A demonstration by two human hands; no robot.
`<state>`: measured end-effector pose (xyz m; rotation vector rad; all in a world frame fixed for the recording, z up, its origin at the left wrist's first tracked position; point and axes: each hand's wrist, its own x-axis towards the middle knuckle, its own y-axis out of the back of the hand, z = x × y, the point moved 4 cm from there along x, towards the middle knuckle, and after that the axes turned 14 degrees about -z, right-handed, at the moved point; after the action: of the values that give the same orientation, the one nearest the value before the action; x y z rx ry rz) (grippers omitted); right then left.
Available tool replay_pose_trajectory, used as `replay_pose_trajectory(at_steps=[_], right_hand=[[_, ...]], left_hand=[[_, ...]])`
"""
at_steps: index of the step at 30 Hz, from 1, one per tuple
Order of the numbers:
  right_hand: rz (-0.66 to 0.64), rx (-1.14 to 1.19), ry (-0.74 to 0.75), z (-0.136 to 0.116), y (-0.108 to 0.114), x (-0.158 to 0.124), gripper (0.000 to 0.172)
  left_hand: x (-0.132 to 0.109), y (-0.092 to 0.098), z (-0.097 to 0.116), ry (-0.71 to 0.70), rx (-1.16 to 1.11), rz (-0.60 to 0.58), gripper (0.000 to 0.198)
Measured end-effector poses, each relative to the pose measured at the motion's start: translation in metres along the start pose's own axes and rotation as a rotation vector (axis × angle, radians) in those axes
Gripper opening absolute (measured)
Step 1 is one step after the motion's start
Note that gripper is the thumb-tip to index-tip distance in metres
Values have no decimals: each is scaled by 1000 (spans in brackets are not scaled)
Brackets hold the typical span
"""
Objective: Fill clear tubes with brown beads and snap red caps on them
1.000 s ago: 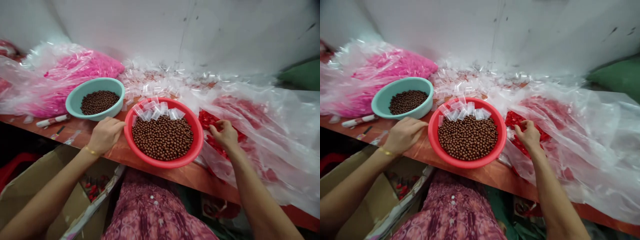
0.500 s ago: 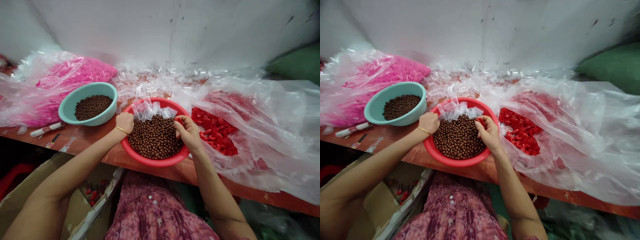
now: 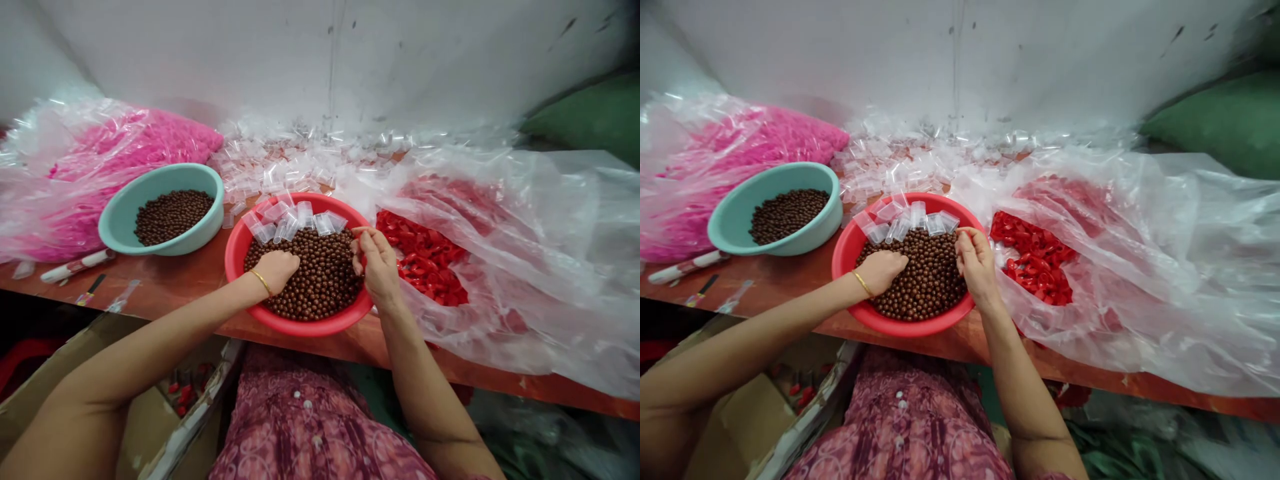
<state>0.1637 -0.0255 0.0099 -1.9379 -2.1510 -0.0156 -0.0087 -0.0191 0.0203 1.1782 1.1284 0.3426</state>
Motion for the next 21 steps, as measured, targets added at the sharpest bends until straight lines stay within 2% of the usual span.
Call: replay_pose_trajectory(at_steps=[2, 4, 8, 11, 15, 21], right_hand=[[-5, 53, -17, 2, 2, 0, 29], [-3, 75, -39, 4, 4, 1, 28], [-7, 64, -56, 6, 4, 2, 20], [-49, 43, -36, 4, 0, 1, 24], [-171, -27, -63, 2, -11, -1, 34], [-290, -85, -103, 5, -36, -9, 41]], left_hand=[[9, -2, -7, -4, -162, 50, 25], [12, -3, -17, -34, -443, 119, 22], [3, -3, -28, -265, -1185, 203, 23], [-10, -5, -24, -397, -1537, 220, 30], [-24, -11, -13, -455, -1710, 239, 40], [-32, -22, 1, -503, -1725, 246, 41]])
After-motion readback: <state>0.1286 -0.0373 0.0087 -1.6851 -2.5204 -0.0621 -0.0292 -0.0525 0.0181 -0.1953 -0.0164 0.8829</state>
